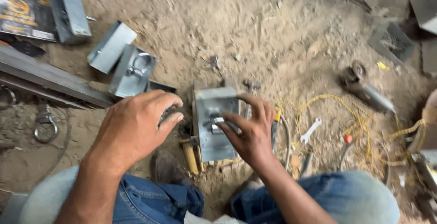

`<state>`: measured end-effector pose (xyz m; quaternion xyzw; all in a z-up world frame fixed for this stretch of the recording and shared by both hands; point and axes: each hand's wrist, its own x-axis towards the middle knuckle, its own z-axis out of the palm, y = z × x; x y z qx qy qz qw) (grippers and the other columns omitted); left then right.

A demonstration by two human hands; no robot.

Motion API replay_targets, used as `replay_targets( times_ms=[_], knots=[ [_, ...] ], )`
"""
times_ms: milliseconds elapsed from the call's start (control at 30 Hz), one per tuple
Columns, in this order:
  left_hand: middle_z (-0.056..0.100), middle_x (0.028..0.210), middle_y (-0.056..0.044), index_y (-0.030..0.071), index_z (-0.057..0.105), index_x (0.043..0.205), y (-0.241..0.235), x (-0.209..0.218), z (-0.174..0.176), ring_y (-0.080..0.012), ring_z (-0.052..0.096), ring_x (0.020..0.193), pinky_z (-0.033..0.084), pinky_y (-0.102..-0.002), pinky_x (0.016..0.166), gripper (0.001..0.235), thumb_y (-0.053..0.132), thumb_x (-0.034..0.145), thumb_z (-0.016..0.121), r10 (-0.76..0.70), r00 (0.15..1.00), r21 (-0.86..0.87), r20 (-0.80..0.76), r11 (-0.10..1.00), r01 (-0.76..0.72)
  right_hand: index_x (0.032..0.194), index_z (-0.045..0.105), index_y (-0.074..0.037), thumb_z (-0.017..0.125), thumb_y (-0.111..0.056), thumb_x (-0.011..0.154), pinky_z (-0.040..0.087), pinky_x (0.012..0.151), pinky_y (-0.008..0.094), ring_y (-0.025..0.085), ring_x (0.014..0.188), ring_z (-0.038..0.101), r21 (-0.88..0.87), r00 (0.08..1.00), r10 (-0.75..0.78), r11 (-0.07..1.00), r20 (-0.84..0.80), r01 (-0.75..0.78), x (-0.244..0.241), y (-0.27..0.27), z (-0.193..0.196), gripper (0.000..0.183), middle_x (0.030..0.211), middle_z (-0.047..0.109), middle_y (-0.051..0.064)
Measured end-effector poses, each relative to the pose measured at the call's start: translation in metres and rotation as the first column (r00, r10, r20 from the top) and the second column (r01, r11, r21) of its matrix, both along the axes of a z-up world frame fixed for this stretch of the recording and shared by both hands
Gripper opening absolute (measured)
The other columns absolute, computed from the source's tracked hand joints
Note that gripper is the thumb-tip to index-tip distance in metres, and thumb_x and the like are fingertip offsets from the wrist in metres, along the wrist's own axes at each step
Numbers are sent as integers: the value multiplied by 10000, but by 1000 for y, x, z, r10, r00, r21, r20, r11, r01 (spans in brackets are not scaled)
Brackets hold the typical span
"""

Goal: The person assembles a metal box by fitting components together and securing a metal ring with a wrench and hammer.

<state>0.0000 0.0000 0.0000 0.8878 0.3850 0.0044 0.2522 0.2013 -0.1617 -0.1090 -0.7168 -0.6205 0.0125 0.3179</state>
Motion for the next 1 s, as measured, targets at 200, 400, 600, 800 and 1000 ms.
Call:
replay_targets(
  times_ms=[200, 400, 600, 800, 1000],
  knots=[
    [752, 1074, -52, 186, 716, 1162, 11, -16, -14, -270, 746, 890, 581, -424, 824, 330, 332, 866, 715, 78, 995, -5, -62, 997, -78, 780, 755, -221, 852, -249, 663, 306, 1042, 490, 333, 1286, 424, -32, 998, 30, 999, -49, -31, 3, -15, -6, 155, 1388, 536, 106],
    [751, 1092, -27, 231, 704, 1210, -44, -53, -1, -265, 745, 923, 599, -405, 832, 396, 409, 859, 746, 187, 959, -76, -213, 975, -207, 866, 803, -154, 846, -195, 715, 465, 870, 422, 267, 1044, 580, -186, 989, -54, 982, -137, 28, -3, -62, -21, 162, 1213, 627, 66],
    [723, 1209, -71, 198, 693, 1233, -82, -80, -14, -302, 709, 1050, 576, -432, 890, 438, 409, 852, 737, 56, 993, 15, -102, 998, -55, 984, 781, -59, 774, -136, 877, 647, 707, 375, 249, 870, 747, -16, 993, 57, 998, -104, -59, -2, -85, -12, 132, 1078, 738, 147],
    [666, 1293, -138, 157, 642, 1308, -134, -85, -83, -347, 635, 1189, 507, -469, 993, 538, 385, 842, 783, -133, 945, -197, -299, 978, 75, 948, 789, -64, 777, -175, 895, 662, 666, 311, 198, 787, 751, -179, 988, -41, 984, -150, 14, 10, -133, 62, 123, 1048, 751, 113],
    [705, 1283, -137, 175, 702, 1259, -134, -77, -144, -338, 668, 1193, 528, -452, 1005, 456, 373, 857, 782, -342, 864, -344, -369, 914, 214, 924, 819, -101, 833, -162, 1002, 553, 520, 274, 113, 702, 683, 26, 979, -180, 984, 92, 179, 55, -195, 187, 100, 839, 733, 54]
  ],
)
